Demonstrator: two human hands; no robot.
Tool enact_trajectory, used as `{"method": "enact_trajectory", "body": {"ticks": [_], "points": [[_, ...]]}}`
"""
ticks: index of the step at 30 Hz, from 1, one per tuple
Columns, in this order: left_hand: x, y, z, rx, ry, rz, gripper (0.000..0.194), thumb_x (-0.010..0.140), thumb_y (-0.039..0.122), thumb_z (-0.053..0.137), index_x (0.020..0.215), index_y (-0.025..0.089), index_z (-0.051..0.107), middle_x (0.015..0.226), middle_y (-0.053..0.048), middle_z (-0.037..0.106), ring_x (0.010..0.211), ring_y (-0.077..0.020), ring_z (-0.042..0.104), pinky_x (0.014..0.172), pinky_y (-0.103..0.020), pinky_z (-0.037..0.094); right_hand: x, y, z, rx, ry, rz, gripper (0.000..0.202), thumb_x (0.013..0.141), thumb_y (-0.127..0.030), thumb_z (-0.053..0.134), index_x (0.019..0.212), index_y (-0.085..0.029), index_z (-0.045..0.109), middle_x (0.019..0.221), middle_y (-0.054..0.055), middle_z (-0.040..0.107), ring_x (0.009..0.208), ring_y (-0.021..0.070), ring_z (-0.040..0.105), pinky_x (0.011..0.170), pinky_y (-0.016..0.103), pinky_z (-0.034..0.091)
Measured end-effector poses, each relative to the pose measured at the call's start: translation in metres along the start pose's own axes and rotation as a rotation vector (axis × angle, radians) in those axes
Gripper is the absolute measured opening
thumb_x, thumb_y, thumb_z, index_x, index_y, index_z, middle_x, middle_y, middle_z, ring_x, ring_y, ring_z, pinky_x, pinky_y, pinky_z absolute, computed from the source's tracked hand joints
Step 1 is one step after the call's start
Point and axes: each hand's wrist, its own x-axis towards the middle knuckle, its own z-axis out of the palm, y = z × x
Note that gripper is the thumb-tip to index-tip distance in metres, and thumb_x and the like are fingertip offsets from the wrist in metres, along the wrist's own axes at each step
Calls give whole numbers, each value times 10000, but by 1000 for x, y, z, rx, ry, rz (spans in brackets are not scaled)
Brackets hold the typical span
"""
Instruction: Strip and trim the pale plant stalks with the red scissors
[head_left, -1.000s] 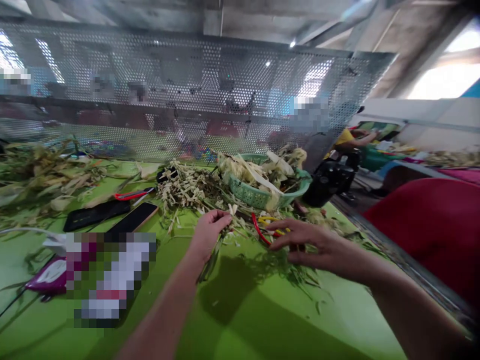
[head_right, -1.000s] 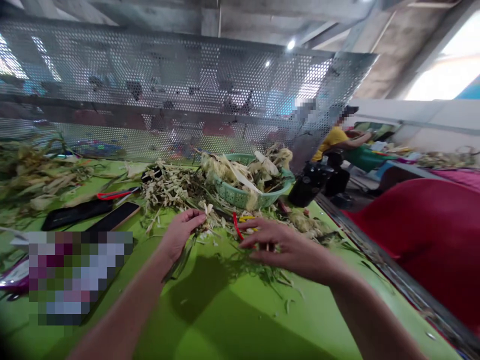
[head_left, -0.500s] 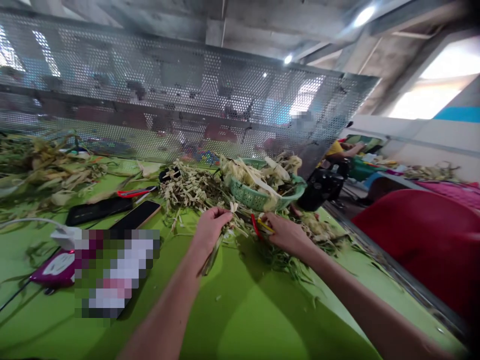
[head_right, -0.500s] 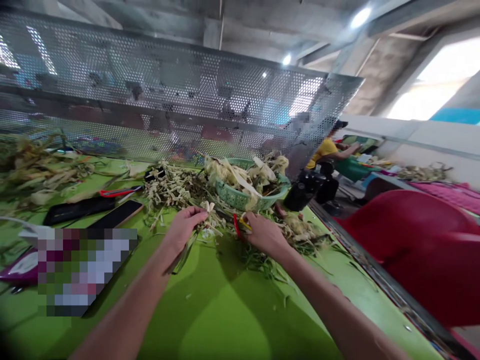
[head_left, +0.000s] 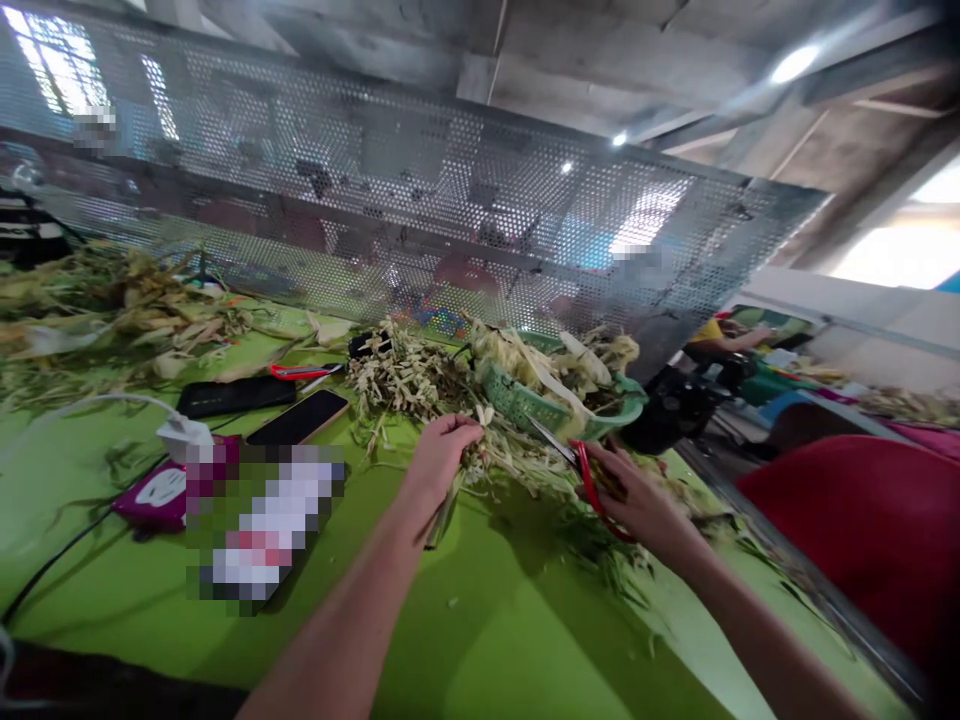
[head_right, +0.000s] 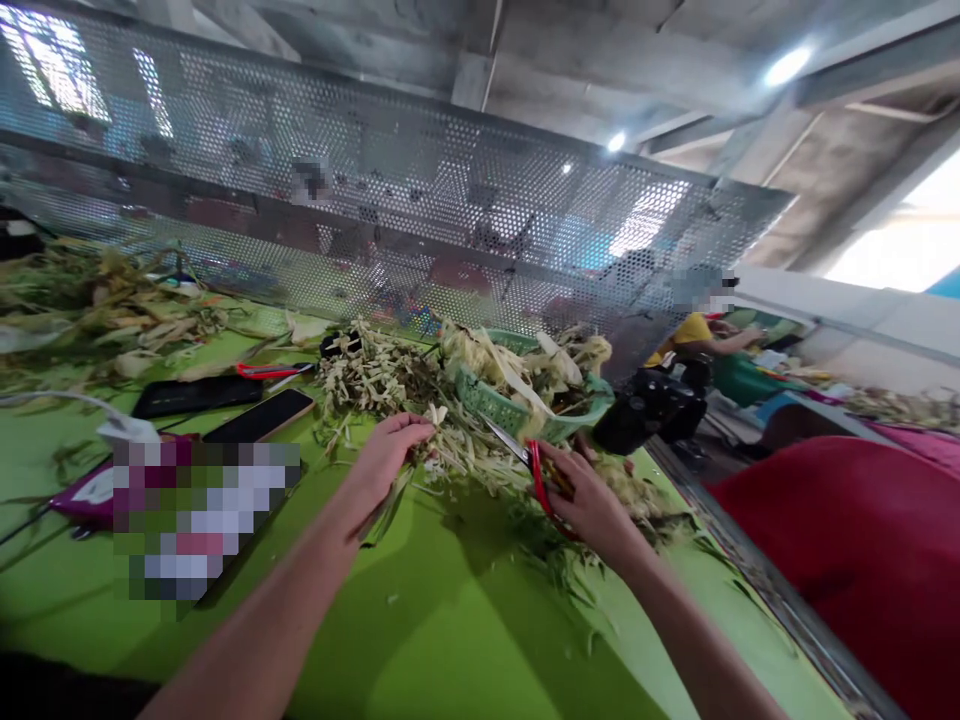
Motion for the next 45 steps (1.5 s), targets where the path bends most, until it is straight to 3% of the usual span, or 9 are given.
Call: {"method": "enact_trajectory", "body": {"ticks": [6, 17, 24, 30, 37, 45], "points": [[1, -1, 0, -109, -40, -34, 82, 669, 215, 618, 717, 153, 643, 654, -14, 595, 589, -108, 522, 600, -237, 397, -1, -11, 3, -117, 41, -98, 429, 831, -297, 493, 1251, -211, 501, 1007, 96, 584, 876, 239, 604, 773, 352, 490], [-3, 7, 4, -328, -80, -157, 14, 692, 125, 615, 694, 138, 612, 665, -16, 575, 584, -89, 538, 654, -256, 503, -2, -13, 13, -222, 37, -46, 458, 840, -402, 541, 1246, -211, 451, 1078, 105, 584, 824, 234, 624, 667, 323, 490], [-2, 6, 5, -346, -88, -189, 63, 660, 135, 665, 688, 140, 608, 657, -17, 580, 587, -95, 543, 649, -258, 508, -5, -12, 17, -367, 200, -116, 495, 813, -487, 583, 1223, -213, 543, 984, 104, 651, 790, 248, 627, 588, 299, 431], [-2, 3, 4, -361, -136, -180, 58, 670, 141, 661, 697, 131, 611, 668, -25, 593, 584, -92, 550, 624, -245, 512, -6, -12, 22, -384, 201, -176, 507, 816, -491, 597, 1230, -203, 543, 1004, 100, 647, 837, 246, 623, 602, 291, 432], [-3, 4, 8, -354, -136, -198, 75, 637, 129, 660, 681, 125, 600, 642, -1, 563, 542, -83, 537, 590, -240, 487, -5, -24, 21, -313, 192, -154, 473, 825, -473, 577, 1216, -208, 548, 940, 95, 649, 739, 215, 623, 577, 283, 430], [-3, -3, 10, -173, -147, -133, 46, 657, 155, 645, 700, 138, 640, 657, -24, 598, 565, -96, 508, 574, -238, 392, -6, -27, 23, -313, 178, -190, 472, 797, -464, 624, 1191, -207, 588, 980, 101, 685, 764, 225, 654, 607, 292, 472]]}}
